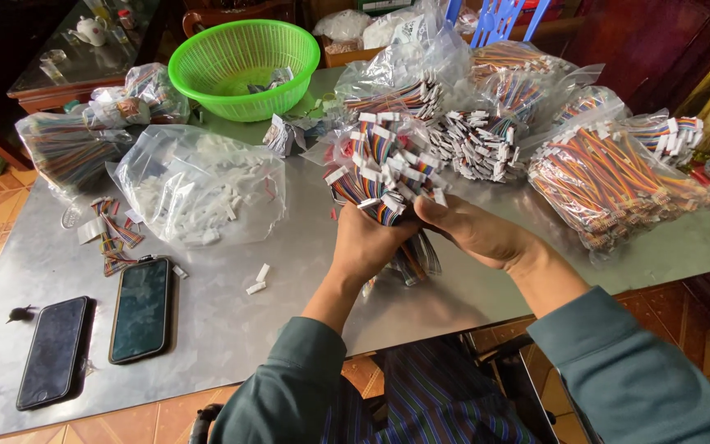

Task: The person sorts and organizes bundles of colorful ribbon cables and plastic connectors on a metal table, eventually gathering bundles and securing one with a red rubber band.

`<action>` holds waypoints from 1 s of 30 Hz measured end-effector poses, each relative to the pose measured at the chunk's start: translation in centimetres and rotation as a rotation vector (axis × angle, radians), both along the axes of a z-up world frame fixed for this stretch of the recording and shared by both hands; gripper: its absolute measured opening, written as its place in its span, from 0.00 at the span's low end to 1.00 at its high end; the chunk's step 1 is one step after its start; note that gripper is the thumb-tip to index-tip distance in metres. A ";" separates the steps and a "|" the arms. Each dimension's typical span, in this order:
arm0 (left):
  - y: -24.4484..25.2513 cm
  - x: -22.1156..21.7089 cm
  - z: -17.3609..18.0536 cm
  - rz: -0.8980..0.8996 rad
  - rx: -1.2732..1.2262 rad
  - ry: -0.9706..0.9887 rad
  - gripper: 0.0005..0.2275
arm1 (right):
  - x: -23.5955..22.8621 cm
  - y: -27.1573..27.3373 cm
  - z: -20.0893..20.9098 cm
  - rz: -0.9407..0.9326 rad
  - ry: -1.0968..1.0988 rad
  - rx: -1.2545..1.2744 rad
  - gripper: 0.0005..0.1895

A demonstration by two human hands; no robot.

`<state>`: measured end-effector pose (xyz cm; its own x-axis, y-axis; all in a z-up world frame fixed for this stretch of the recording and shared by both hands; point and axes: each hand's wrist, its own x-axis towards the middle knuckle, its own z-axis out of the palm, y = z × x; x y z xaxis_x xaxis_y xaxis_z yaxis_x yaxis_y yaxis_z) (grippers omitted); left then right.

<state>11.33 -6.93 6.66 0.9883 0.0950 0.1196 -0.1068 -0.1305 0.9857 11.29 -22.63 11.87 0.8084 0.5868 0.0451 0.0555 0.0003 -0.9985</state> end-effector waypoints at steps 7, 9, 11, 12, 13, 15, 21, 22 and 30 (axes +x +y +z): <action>-0.7 -2.8 4.4 -0.110 0.127 -0.148 0.37 | -0.3 0.3 0.2 -0.057 0.085 -0.015 0.47; -0.9 -2.2 2.9 -0.087 0.162 -0.161 0.37 | -1.3 0.6 1.6 -0.021 -0.046 -0.061 0.43; -1.4 -1.4 0.9 0.006 0.114 -0.122 0.30 | -2.1 0.4 3.3 0.025 -0.089 -0.152 0.45; -1.6 -1.1 -0.2 0.098 0.068 -0.080 0.25 | -2.6 0.3 4.1 0.072 -0.129 -0.243 0.49; -1.7 -0.3 -1.8 0.098 0.067 -0.079 0.25 | -2.8 0.0 3.7 0.072 -0.129 -0.244 0.49; -1.5 1.5 -4.5 0.215 0.036 -0.037 0.17 | -2.9 -0.5 3.3 0.061 -0.188 -0.284 0.46; -1.4 -1.1 -2.0 0.156 -0.114 -0.086 0.17 | 1.3 -3.9 5.0 -0.247 -0.502 -0.179 0.41; -1.6 -1.0 -2.2 0.152 -0.113 -0.090 0.17 | 0.7 -3.0 6.8 -0.252 -0.505 -0.178 0.41; -1.9 -2.3 -0.6 0.111 0.232 -0.167 0.13 | 0.2 1.5 8.8 0.139 -0.764 -0.749 0.63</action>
<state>9.04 -8.85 6.07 0.9381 0.1528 0.3109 -0.2373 -0.3705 0.8980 11.51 -21.14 20.66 0.6429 0.7592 0.1011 0.7107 -0.5422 -0.4483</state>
